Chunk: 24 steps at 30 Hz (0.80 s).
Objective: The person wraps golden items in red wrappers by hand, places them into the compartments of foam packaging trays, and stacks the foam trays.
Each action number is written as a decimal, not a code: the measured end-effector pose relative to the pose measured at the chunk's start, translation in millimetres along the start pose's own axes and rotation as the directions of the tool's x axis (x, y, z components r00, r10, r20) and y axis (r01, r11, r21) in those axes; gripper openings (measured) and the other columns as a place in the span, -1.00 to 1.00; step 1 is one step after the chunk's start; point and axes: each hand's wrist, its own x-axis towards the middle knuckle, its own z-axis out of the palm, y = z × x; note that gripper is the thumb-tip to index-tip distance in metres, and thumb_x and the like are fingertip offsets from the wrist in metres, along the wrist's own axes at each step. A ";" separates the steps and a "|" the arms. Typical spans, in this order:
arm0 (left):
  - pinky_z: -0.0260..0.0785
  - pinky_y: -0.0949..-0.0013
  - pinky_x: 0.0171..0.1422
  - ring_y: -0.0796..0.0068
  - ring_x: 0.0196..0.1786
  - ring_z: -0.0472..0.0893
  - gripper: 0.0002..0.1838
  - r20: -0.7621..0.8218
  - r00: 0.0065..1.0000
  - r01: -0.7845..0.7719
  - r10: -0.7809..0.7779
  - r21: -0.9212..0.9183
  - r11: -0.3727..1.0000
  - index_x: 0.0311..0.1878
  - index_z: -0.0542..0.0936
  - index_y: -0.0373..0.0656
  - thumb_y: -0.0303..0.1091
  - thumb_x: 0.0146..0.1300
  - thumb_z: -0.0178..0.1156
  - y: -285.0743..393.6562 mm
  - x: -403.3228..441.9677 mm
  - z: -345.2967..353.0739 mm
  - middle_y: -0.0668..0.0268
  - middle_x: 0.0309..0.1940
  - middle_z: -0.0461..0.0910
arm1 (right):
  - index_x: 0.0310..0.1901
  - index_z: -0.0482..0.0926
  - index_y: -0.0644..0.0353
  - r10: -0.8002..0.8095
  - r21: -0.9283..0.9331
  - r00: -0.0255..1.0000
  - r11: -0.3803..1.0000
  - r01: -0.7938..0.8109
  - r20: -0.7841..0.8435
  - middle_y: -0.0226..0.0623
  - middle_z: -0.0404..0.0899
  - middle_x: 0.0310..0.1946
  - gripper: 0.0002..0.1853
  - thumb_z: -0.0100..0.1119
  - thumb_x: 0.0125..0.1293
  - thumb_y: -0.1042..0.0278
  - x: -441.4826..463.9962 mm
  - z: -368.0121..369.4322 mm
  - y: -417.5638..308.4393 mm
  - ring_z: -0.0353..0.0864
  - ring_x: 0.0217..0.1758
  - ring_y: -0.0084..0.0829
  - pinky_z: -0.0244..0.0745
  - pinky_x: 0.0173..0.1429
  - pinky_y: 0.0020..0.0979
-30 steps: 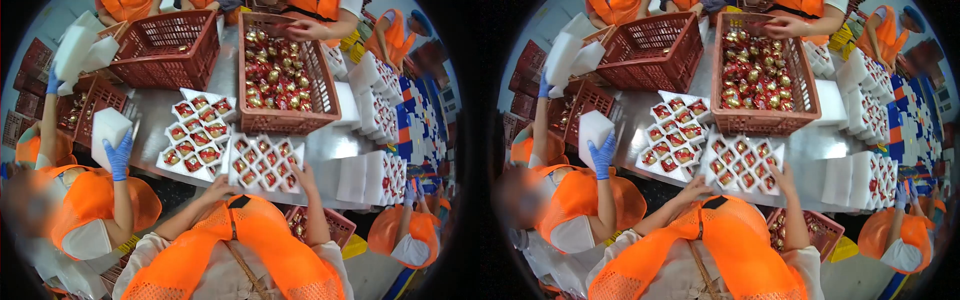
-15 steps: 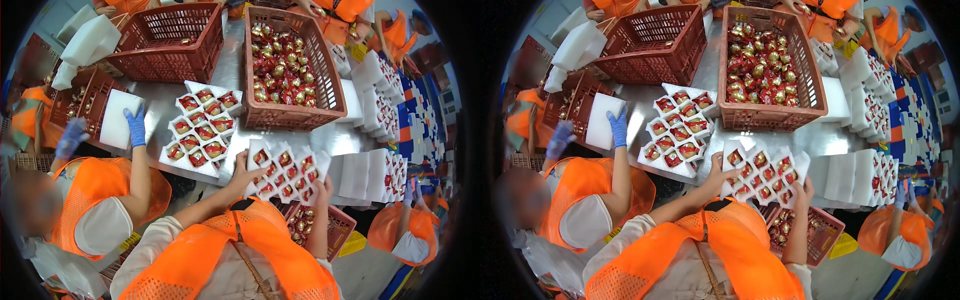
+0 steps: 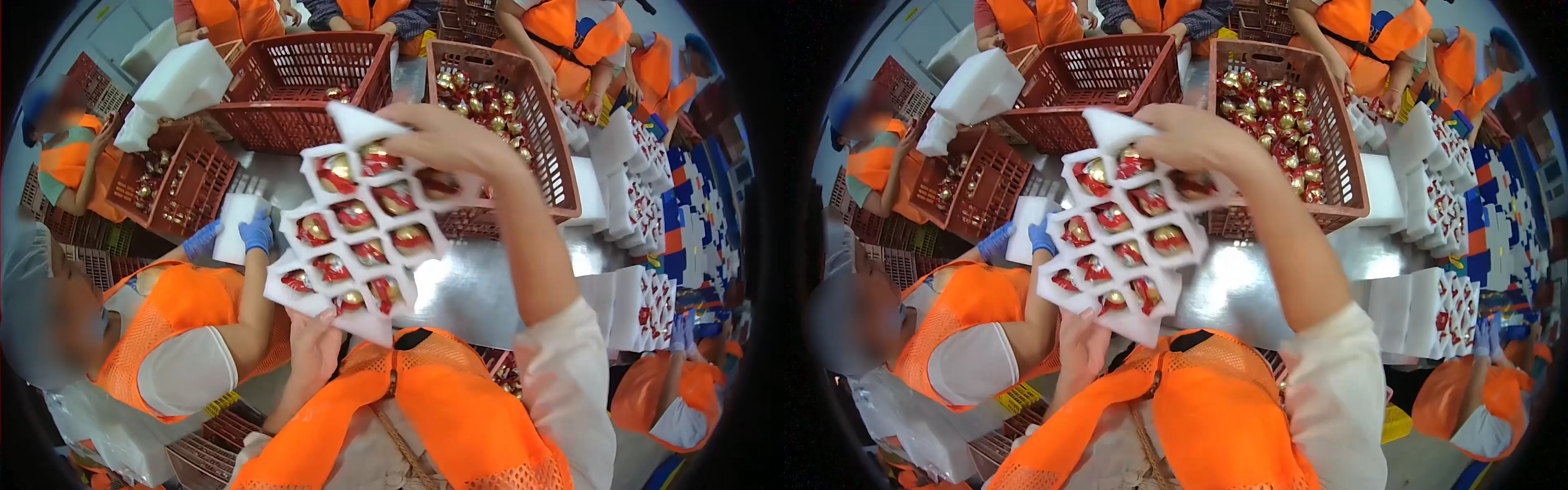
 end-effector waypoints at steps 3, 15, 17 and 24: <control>0.13 0.02 0.38 0.20 0.31 0.27 -0.24 -0.184 0.983 0.015 -0.005 0.053 0.998 0.35 -0.03 -0.07 -0.61 0.14 0.09 -12.5 22.0 -26.1 0.17 0.27 0.19 | 0.07 0.47 0.33 -0.050 -0.028 0.990 0.998 0.054 0.129 -0.06 0.55 -0.03 -0.48 0.11 0.14 0.14 90.7 26.8 50.7 0.51 0.02 -0.27 0.38 0.08 -0.38; 0.28 0.02 0.22 0.25 0.16 0.41 -0.51 -0.267 0.923 0.304 -0.277 0.064 0.951 0.22 0.29 0.03 -0.07 0.28 0.10 3.8 20.9 -67.3 0.19 0.09 0.43 | 0.05 0.51 0.29 0.077 -0.293 0.993 0.955 -0.047 0.090 0.03 0.56 -0.02 -0.33 0.20 -0.06 -0.04 107.5 66.5 65.1 0.58 0.05 -0.14 0.46 0.11 -0.23; 0.26 0.00 0.23 0.26 0.17 0.40 -0.48 -0.296 0.923 0.289 -0.247 0.107 0.951 0.24 0.29 -0.01 -0.04 0.27 0.10 2.9 18.3 -63.7 0.21 0.15 0.41 | 0.14 0.43 0.22 0.125 -0.301 0.989 0.949 -0.097 0.077 -0.03 0.55 0.02 -0.29 0.22 -0.05 -0.04 101.9 71.4 61.6 0.55 0.09 -0.13 0.43 0.15 -0.17; 0.28 -0.08 0.22 0.16 0.26 0.36 -0.30 -0.438 0.834 0.288 -0.336 -0.174 0.942 0.32 0.29 -0.04 0.22 0.24 -0.01 7.8 26.2 -83.8 0.18 0.27 0.32 | 0.07 0.50 0.22 0.106 -0.207 0.984 0.975 -0.076 0.140 -0.03 0.57 -0.01 -0.33 0.20 -0.03 -0.09 114.4 81.2 87.7 0.58 0.02 -0.11 0.48 0.08 -0.19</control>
